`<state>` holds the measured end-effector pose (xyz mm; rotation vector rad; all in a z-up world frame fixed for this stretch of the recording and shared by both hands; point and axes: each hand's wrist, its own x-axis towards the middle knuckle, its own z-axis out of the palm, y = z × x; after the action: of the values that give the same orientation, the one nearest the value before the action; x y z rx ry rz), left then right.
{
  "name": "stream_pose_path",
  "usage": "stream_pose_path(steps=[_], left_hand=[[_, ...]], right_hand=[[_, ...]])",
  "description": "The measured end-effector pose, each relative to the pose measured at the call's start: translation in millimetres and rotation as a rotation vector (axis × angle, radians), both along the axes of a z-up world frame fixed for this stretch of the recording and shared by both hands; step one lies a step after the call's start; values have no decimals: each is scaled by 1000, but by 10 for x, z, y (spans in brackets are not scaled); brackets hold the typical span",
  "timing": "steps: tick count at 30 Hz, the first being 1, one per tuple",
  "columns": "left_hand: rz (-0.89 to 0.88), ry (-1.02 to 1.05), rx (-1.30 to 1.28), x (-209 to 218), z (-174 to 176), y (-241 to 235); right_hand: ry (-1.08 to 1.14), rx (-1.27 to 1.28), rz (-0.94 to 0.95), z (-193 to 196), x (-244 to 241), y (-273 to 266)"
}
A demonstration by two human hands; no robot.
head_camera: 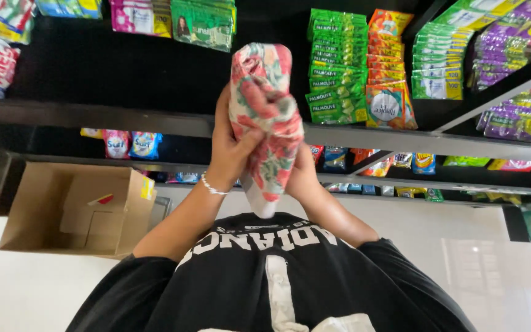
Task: Stocking and organizing detergent and soap packets on grocery store shelves.
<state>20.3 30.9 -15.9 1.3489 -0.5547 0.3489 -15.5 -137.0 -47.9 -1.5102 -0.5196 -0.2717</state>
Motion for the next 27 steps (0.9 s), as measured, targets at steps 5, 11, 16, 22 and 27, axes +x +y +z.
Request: stream_pose_path(steps=[5,11,16,22,27], left_hand=[[-354,266,-103,124,216,145],[-174,123,37,151,572,171],[-12,85,152,207,686,278],[-82,82,57,59,1108,337],[85,-45,278,44,1029,494]], right_hand=[[82,72,-125,262,134,16],[136,324,-166,610,159,110],[336,473,-25,362,108,115],[219,267,-113,754,83,233],[250,241,-86,643,54,313]])
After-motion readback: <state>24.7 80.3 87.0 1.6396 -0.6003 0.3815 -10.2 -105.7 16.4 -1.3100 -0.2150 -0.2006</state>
